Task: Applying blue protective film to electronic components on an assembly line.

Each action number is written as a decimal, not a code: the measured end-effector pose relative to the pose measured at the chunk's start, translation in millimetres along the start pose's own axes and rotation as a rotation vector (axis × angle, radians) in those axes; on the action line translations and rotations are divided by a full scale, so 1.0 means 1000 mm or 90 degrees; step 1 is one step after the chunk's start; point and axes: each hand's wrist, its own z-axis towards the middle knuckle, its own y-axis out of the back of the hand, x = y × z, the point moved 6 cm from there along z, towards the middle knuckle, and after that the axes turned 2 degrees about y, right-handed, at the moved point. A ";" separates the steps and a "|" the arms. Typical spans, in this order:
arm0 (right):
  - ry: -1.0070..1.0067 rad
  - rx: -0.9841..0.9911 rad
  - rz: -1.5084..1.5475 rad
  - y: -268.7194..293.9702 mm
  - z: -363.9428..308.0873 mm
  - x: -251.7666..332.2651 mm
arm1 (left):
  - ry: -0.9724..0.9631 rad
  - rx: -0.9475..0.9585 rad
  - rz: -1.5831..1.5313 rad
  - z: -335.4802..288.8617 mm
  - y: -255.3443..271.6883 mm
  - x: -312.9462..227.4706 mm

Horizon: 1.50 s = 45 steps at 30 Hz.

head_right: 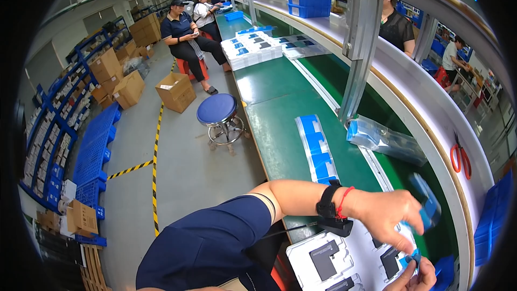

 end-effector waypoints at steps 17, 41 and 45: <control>-0.125 0.141 -0.097 -0.016 0.013 0.015 | -0.003 0.106 0.067 -0.006 -0.020 0.000; -0.379 -0.036 0.295 -0.002 0.009 -0.038 | 0.026 -0.169 0.032 0.001 0.009 -0.005; -0.371 -0.033 0.305 -0.006 0.009 -0.040 | 0.043 -0.149 0.029 -0.002 0.011 -0.003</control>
